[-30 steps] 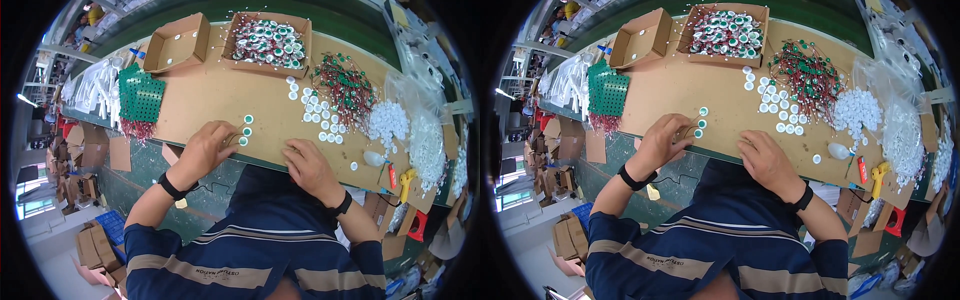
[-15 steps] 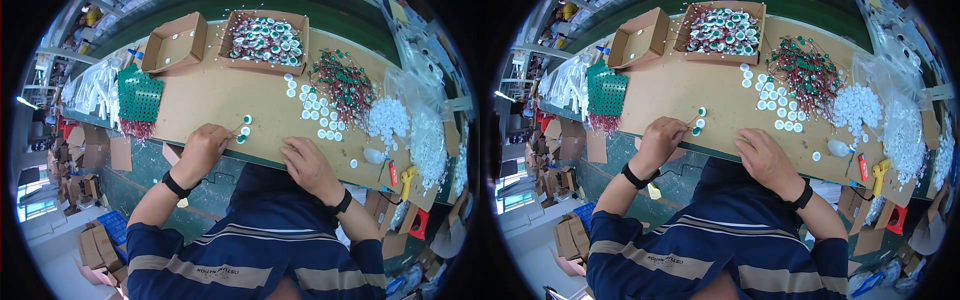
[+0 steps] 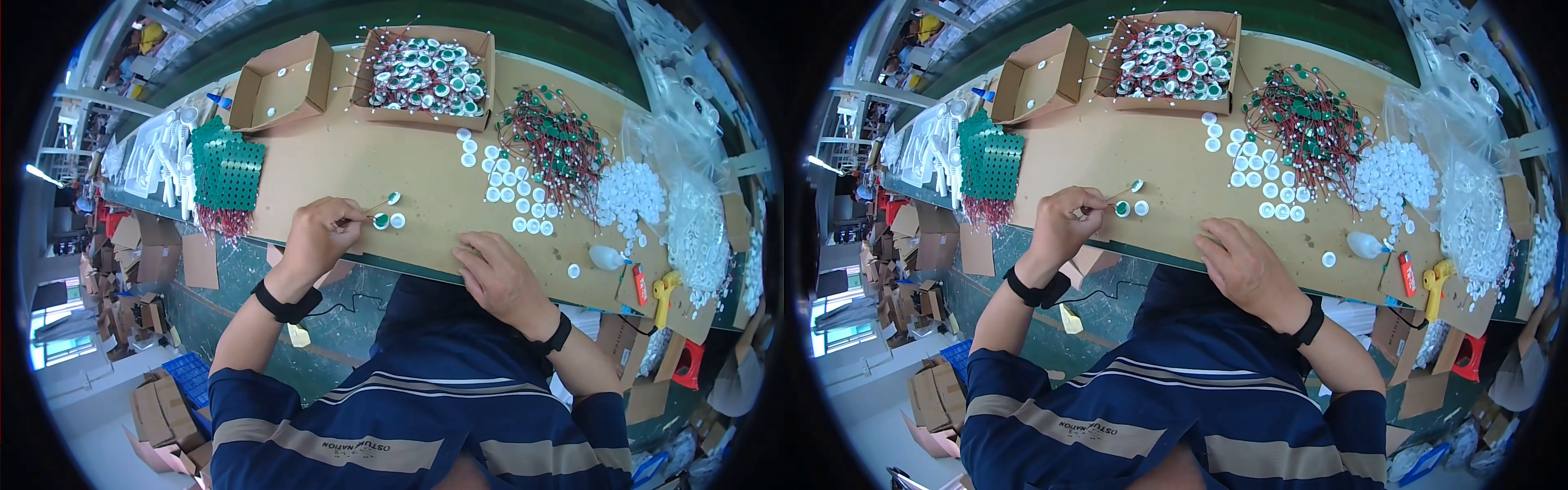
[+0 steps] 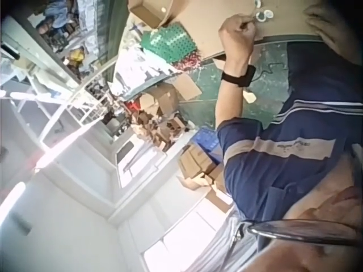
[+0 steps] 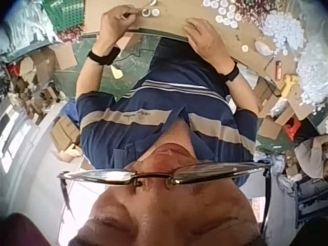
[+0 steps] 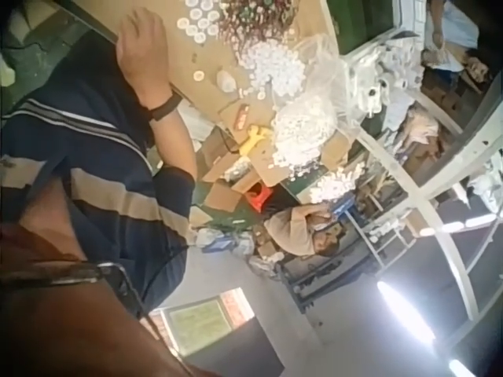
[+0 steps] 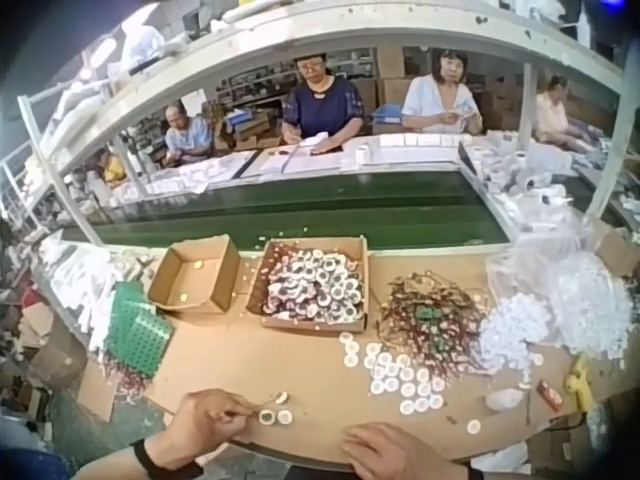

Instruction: The person picks up a green circuit board and a white plastic cap, applies glue to the cap from a bottle, and joins the pieces together. They repeat this process for several units, occasionally moving items on the table to reach more components.

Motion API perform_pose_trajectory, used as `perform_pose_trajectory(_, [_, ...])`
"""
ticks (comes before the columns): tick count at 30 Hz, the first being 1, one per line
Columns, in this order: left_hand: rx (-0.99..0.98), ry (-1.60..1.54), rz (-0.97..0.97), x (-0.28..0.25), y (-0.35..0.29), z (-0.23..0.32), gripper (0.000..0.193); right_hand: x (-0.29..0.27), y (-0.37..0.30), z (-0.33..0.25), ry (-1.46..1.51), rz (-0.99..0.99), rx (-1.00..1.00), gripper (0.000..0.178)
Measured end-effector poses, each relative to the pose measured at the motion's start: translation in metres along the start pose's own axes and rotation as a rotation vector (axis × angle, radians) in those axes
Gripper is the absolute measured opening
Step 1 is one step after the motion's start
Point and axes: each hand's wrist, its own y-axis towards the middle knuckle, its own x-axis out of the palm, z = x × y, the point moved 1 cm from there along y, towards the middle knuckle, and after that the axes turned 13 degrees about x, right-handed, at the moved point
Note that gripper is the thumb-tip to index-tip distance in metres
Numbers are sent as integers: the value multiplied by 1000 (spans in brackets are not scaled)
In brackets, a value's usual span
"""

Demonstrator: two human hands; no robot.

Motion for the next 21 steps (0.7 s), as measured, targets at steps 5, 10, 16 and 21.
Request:
perform_pose_trajectory(5, [49, 6, 33, -12, 16, 7, 14, -1, 1, 1, 9, -8, 7, 40])
perform_pose_trajectory(10, [50, 31, -7, -5, 12, 3, 13, -1, 1, 2, 18, -10, 8, 41])
perform_pose_trajectory(16, [121, 184, -75, 5, -1, -8, 12, -1, 4, -3, -3, -19, 8, 41])
perform_pose_trajectory(21, [92, 120, -38, 9, -3, -7, 15, 4, 20, -14, 10, -58, 3, 40])
